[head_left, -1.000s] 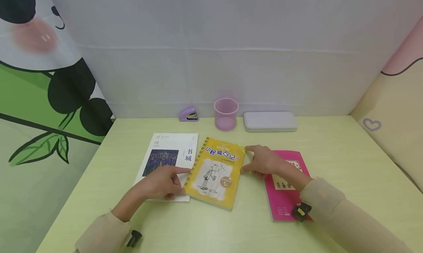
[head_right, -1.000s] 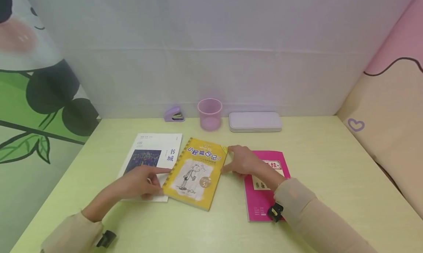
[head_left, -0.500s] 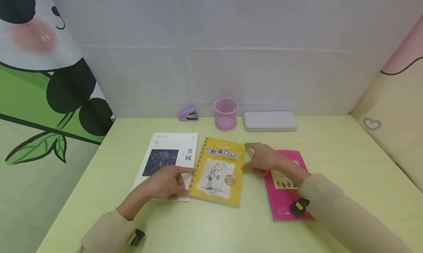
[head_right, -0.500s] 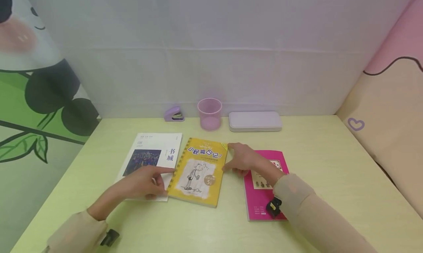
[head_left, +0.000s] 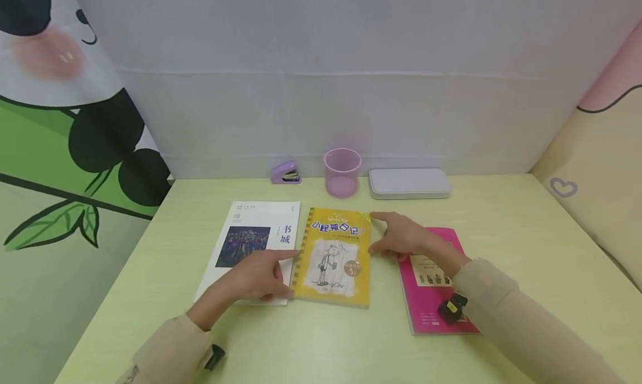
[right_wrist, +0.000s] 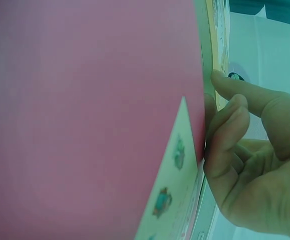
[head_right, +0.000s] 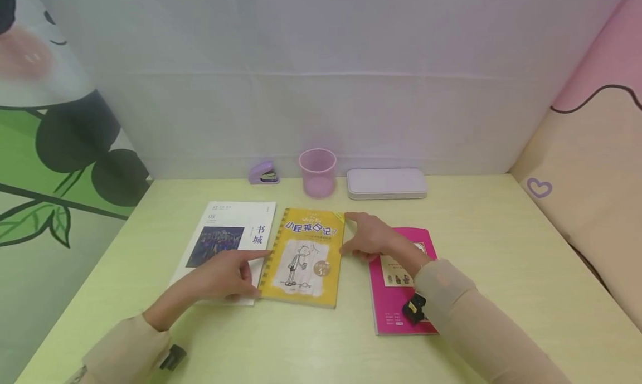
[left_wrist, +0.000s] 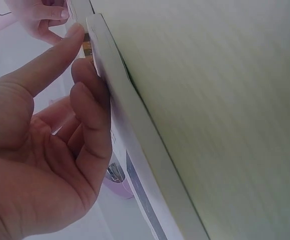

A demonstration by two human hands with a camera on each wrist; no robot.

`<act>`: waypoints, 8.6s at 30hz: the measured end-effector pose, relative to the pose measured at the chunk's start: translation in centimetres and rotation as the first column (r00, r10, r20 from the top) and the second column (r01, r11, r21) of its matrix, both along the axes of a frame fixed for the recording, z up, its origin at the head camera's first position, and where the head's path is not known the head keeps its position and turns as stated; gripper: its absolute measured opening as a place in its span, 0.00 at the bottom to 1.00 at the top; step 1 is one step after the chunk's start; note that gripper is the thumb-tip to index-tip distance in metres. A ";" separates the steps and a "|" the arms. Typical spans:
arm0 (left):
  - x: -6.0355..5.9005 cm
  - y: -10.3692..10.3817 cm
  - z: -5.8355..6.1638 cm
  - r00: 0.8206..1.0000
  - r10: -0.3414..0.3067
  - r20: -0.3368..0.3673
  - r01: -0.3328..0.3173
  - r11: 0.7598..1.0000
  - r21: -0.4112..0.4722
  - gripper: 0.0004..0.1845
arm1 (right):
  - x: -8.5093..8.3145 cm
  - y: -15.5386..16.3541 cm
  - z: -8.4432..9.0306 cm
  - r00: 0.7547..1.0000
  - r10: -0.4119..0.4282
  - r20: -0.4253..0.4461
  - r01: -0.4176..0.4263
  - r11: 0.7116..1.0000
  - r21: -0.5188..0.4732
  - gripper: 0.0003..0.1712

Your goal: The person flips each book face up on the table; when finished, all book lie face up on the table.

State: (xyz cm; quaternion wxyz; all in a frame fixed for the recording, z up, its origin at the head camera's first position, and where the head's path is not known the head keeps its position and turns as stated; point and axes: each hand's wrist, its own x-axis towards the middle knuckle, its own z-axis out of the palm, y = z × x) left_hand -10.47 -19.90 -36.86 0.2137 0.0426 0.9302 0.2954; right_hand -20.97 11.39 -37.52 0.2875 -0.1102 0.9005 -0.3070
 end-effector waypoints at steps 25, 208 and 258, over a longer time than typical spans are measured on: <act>-0.9 0.9 0.2 0.999 -0.010 0.040 0.011 0.999 -0.031 0.55 | -1.1 1.2 -0.5 0.999 0.038 0.000 -0.038 0.996 -0.085 0.51; -2.0 4.3 2.7 0.993 -0.106 -0.059 0.108 0.993 0.045 0.46 | -2.3 8.9 3.2 0.994 0.006 -0.108 -0.021 0.990 -0.142 0.35; 1.1 15.0 0.2 0.941 -0.340 0.004 0.338 0.938 0.071 0.41 | 0.2 17.2 -1.6 0.966 -0.257 0.011 0.255 0.950 -0.181 0.38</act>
